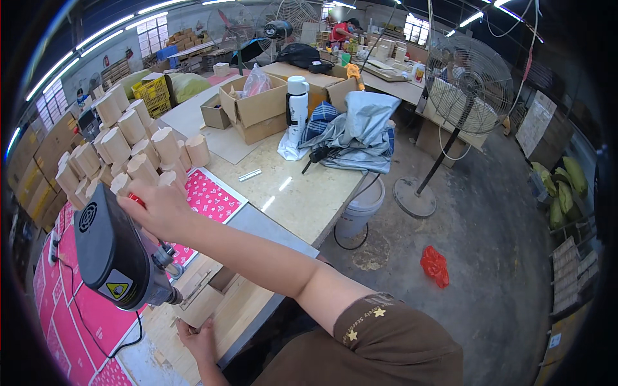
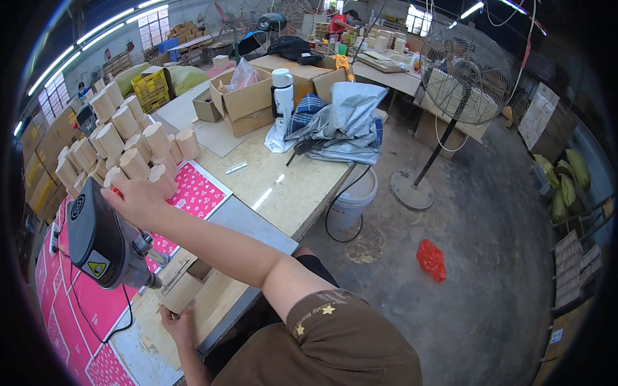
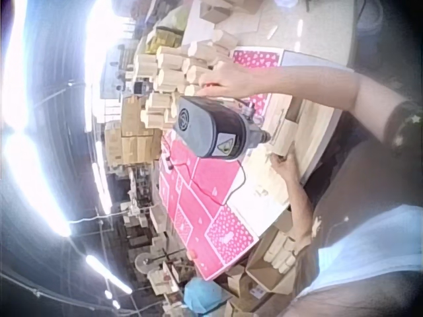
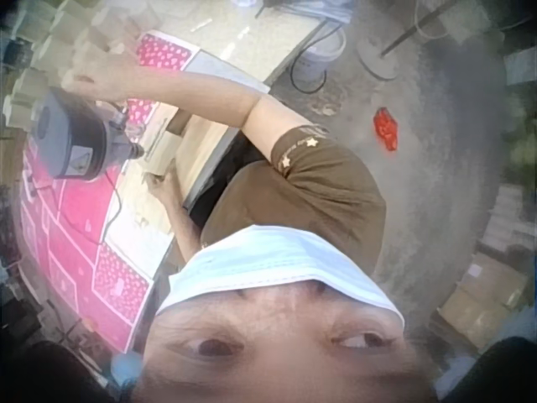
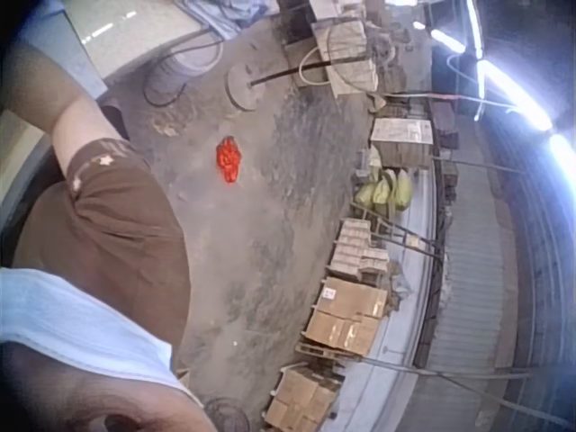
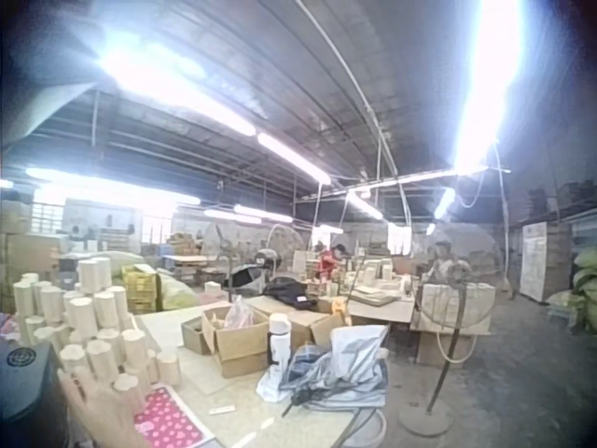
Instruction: Operates a vertical drilling machine to process cylindrical wood blocks and places finished pieces into cardboard boxes.
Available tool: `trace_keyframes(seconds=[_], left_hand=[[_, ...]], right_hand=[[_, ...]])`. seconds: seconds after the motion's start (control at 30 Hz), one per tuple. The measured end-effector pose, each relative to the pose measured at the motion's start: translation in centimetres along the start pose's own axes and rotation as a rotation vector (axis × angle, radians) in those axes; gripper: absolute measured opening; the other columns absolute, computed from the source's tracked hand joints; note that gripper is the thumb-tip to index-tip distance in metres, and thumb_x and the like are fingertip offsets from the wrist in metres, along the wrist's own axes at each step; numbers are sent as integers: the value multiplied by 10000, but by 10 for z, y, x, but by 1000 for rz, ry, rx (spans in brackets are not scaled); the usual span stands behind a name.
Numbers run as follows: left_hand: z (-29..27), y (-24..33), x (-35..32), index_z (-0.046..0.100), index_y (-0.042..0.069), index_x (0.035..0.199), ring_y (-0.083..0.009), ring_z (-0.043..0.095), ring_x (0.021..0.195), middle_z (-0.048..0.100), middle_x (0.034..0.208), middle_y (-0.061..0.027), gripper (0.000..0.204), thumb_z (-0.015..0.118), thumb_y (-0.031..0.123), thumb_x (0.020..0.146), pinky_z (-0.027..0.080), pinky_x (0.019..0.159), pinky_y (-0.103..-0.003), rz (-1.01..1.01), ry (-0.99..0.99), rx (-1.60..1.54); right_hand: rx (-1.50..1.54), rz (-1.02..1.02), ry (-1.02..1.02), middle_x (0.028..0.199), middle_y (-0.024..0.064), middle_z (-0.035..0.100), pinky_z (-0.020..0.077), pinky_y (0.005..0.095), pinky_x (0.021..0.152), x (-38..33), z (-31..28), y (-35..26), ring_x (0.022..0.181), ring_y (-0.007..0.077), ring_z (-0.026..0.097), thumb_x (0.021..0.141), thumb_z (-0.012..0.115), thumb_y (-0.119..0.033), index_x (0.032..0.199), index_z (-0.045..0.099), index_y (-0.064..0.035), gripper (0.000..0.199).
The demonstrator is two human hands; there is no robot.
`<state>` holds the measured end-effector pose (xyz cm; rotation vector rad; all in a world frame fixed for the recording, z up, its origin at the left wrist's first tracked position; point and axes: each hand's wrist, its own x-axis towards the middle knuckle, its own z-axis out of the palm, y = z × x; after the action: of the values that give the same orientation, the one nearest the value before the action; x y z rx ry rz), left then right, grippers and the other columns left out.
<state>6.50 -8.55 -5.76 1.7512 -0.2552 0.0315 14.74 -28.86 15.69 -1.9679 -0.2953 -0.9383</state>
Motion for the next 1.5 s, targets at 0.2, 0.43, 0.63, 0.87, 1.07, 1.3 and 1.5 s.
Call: trace_keyframes(seconds=[0.2,0.43,0.63,0.87,1.07,1.3,1.5], left_hand=[[-5,3,-5,582,-1,982,-231,544,910,510,973,-85,405,716,19,599,442,772,-312,92,113,150],[-39,20,-16,642,29,888,-295,559,848,565,880,-117,313,723,94,593,454,735,-342,212,103,409],[-103,24,-58,635,22,809,-136,534,639,527,686,-32,243,751,135,628,406,552,-244,1,238,218],[-103,50,-52,616,-63,709,-69,478,481,570,597,-52,393,715,318,713,327,419,-208,-536,376,-293],[-78,46,-45,603,-51,667,-62,436,440,539,555,-41,427,708,359,720,311,392,-211,-565,319,-228],[-57,48,-34,591,-31,647,-57,419,440,515,541,-27,422,711,364,731,306,386,-215,-589,284,-300],[-107,43,-70,630,-35,800,-75,495,476,586,622,-38,341,661,304,788,372,427,-211,-602,371,-357]], right_hand=[[-455,-200,-339,834,152,564,424,389,749,-126,-20,68,860,311,541,794,612,-385,1150,482,-58,501],[-547,-123,-509,743,114,546,413,420,674,-164,-13,88,770,304,526,605,706,-220,767,548,-66,273],[-482,-115,-540,836,120,527,381,410,695,-158,-26,76,798,320,472,633,717,-114,898,548,-56,320],[-389,-69,-616,837,107,512,371,384,702,-161,-20,58,789,302,440,645,711,-68,897,540,-42,306],[-396,-65,-639,842,99,517,374,377,710,-168,-28,51,797,295,444,640,714,-59,896,546,-40,306],[-410,-96,-630,850,107,528,380,389,713,-173,-22,46,818,297,460,639,712,-72,916,556,-43,319],[-432,-143,-635,883,148,526,379,407,728,-179,-27,56,851,338,472,644,720,-102,941,541,-11,359]])
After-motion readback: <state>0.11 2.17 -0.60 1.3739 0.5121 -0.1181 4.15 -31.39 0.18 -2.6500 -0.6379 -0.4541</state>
